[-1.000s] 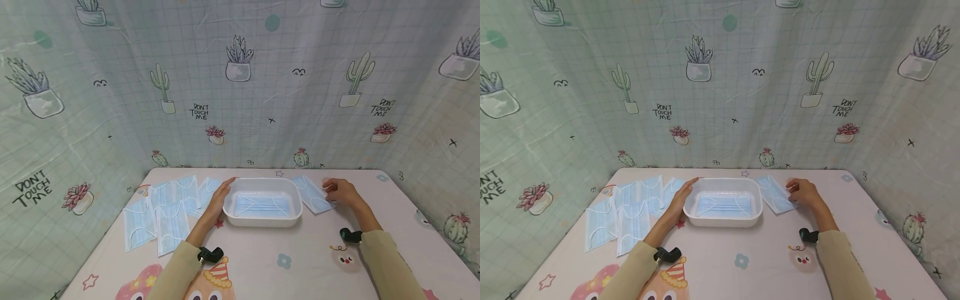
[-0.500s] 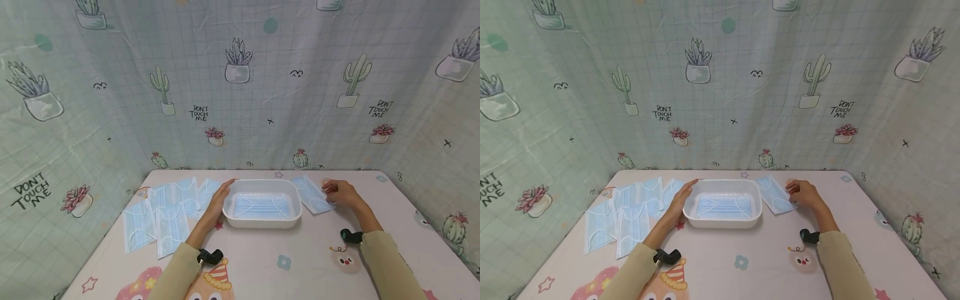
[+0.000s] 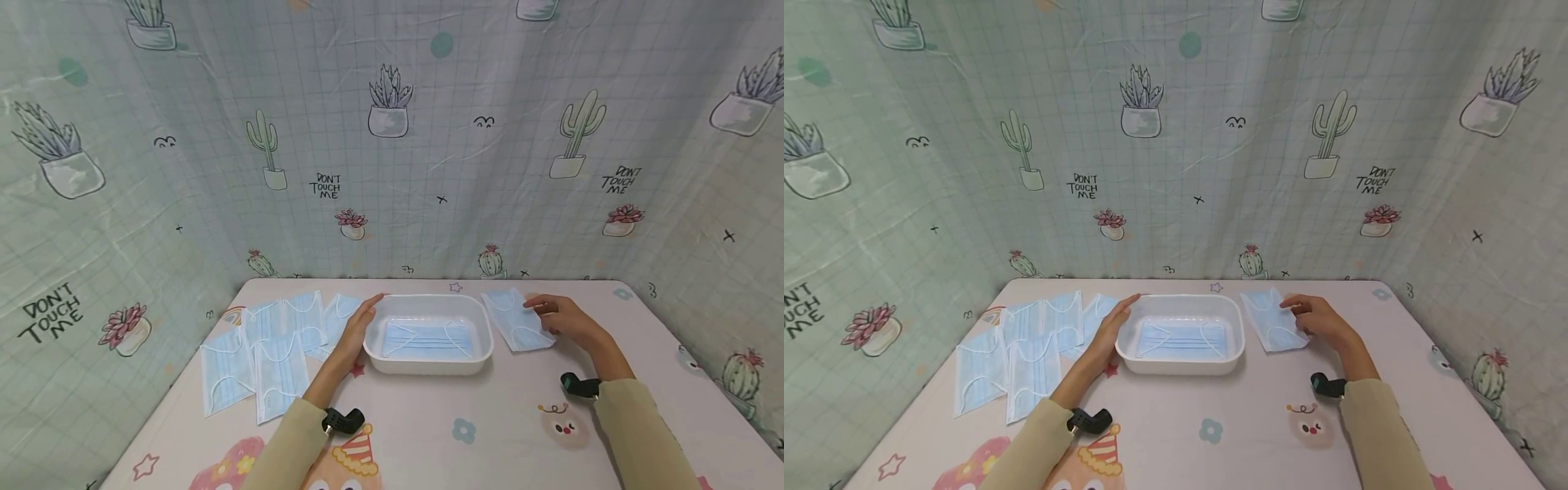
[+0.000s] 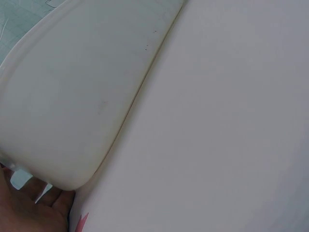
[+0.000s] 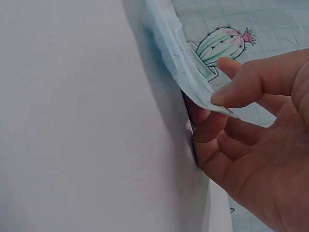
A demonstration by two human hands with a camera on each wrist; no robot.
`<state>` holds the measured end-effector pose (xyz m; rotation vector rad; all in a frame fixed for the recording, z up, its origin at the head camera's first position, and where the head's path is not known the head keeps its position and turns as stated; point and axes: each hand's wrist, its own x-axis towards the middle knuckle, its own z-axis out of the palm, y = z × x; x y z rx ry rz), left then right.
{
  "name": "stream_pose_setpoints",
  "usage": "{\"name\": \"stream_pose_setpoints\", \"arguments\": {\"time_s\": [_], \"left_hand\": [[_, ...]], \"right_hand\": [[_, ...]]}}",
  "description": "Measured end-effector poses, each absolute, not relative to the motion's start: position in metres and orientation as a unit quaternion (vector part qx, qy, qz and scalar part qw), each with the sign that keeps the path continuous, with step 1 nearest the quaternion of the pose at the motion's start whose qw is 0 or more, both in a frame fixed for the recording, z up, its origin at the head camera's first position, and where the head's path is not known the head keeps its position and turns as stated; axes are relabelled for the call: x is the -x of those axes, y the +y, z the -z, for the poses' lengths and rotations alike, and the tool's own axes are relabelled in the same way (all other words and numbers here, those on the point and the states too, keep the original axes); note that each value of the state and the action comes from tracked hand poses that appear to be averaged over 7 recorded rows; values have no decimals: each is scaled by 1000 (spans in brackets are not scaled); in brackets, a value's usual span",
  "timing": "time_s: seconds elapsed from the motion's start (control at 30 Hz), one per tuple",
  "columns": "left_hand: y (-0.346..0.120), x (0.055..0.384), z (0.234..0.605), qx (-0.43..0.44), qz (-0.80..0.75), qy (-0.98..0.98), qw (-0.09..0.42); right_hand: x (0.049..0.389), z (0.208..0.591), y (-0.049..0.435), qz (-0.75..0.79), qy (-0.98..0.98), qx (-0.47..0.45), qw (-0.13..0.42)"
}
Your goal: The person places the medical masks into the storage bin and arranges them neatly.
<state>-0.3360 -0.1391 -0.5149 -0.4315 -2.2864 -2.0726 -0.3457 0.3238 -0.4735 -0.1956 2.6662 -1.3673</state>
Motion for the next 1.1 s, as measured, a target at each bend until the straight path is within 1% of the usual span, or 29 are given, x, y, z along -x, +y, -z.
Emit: {"name": "stream_pose_setpoints", "arguments": {"time_s": [0.27, 0.43, 0.53, 0.7, 0.93, 1.1], "left_hand": [[-137, 336, 514, 136, 664, -735, 18], [-137, 336, 514, 139, 667, -731, 15], [-138, 337, 514, 141, 670, -729, 12], [-138, 336, 514, 144, 670, -729, 7], [-137, 334, 512, 139, 668, -731, 8], [-138, 334, 513, 138, 665, -734, 11]], "right_hand": [[343, 468, 324, 431, 894, 83, 86], [343, 467, 321, 427, 897, 65, 98], [345, 467, 320, 429, 897, 52, 94], [345, 469, 322, 442, 892, 56, 80], [348, 472, 325, 478, 866, 89, 115], [346, 470, 322, 467, 869, 98, 129]]}}
